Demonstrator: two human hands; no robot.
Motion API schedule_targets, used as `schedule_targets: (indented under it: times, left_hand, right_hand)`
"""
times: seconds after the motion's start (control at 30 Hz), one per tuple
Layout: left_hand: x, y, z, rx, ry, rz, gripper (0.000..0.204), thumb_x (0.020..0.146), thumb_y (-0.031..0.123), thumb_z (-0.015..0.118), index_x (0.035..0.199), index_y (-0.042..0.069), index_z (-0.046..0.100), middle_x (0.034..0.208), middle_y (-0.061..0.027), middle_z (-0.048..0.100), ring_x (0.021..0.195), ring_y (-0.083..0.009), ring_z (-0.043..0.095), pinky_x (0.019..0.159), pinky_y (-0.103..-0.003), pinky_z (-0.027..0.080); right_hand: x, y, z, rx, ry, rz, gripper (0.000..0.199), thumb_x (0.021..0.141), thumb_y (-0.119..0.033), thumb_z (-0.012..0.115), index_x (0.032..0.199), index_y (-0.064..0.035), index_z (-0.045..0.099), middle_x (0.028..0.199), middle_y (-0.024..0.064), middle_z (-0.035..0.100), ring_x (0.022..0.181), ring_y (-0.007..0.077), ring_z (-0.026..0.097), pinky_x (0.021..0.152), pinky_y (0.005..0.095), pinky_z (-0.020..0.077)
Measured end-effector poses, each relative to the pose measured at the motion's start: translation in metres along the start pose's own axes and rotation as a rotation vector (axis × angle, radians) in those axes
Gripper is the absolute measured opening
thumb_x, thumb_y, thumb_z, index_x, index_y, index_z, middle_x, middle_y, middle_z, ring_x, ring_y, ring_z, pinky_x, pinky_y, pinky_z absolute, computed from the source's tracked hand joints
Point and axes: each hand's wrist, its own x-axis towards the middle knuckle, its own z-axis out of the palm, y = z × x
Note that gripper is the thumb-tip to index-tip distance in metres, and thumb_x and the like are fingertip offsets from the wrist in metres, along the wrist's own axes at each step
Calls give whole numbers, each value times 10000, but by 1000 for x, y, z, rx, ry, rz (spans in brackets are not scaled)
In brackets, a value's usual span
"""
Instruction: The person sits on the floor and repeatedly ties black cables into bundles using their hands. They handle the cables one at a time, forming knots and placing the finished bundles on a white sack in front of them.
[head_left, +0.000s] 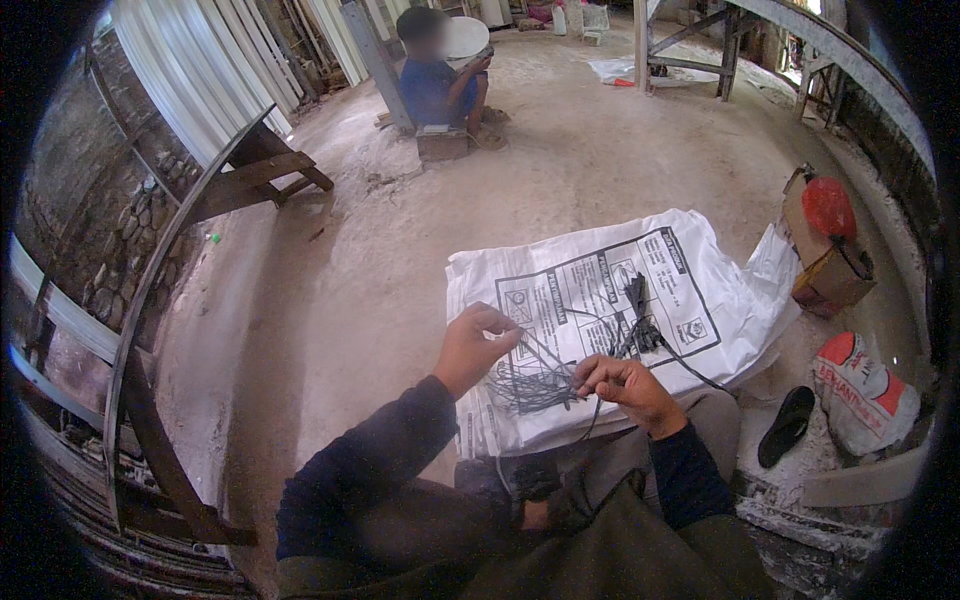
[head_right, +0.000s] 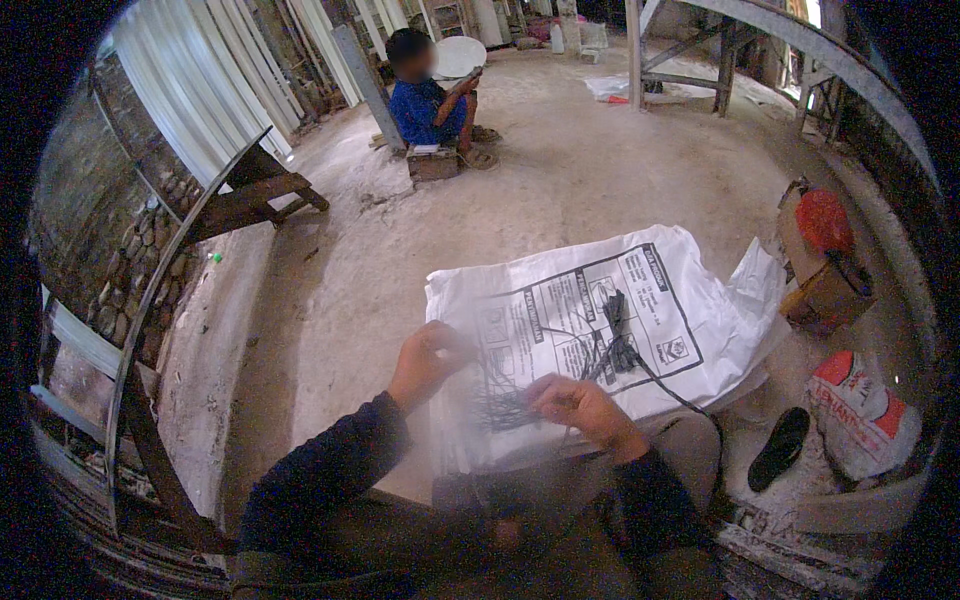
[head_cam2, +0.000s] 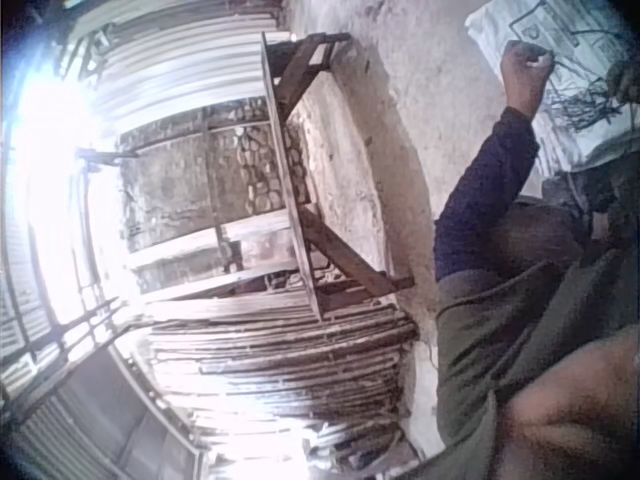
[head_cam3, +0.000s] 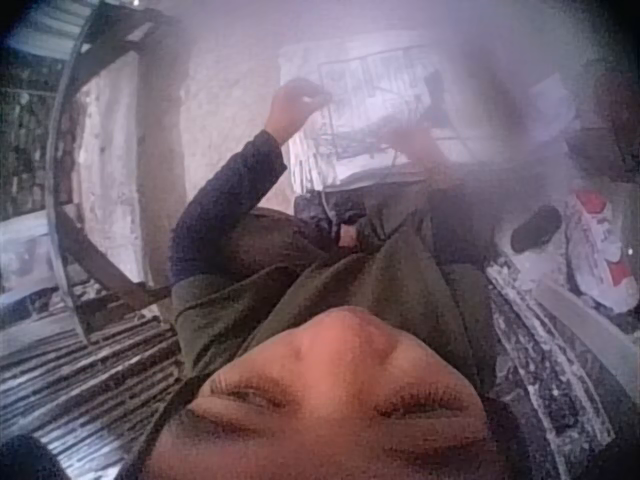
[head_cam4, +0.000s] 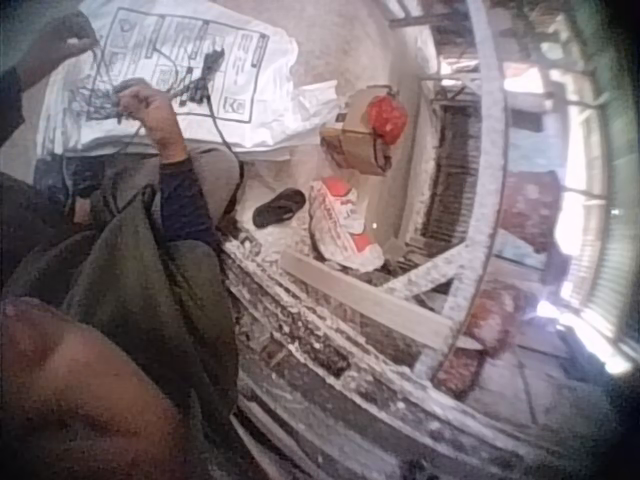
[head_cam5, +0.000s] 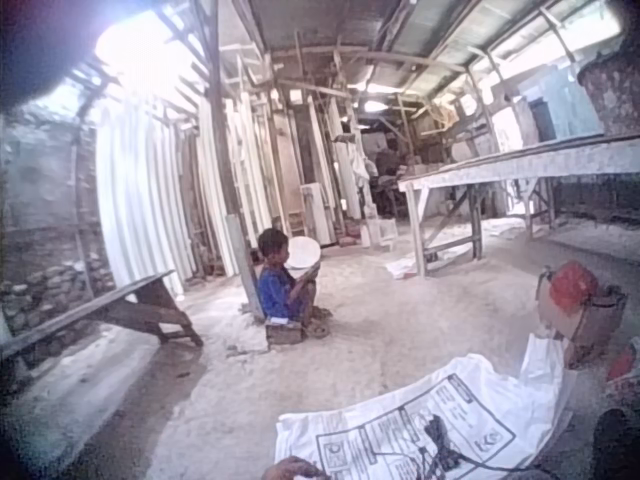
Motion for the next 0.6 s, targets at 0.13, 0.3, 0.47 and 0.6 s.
schedule_targets:
  times: [0.13,0.3,0.47,0.6]
  left_hand:
    - [-1,4,0,83,-28,49,132,704,135,641,762,15,639,777,-89,563,712,-189,542,643,-282,430]
    - [-4,6,5,-2,-93,6,150,721,146,630,764,2,627,779,-94,564,714,-190,541,652,-287,426]
    - [-5,14,8,-77,-278,-29,129,746,123,622,768,-3,609,775,-73,562,740,-160,536,686,-280,425]
    - [-12,20,14,-238,-508,-20,113,780,121,601,812,13,594,795,-44,552,784,-126,521,726,-267,410]
  right_hand:
    - [-1,-6,10,36,-194,-12,258,733,-221,651,874,-6,637,1104,153,504,1064,260,462,897,361,351]
    - [-5,2,2,35,-25,9,133,657,-137,712,709,-46,630,874,89,597,947,216,527,845,357,388]
    - [-1,-2,9,18,196,-26,142,656,-25,698,694,-70,569,724,36,586,755,139,556,715,273,440]
    - [9,12,5,-50,433,-123,131,709,-15,655,745,-66,540,690,17,568,655,95,539,639,213,436]
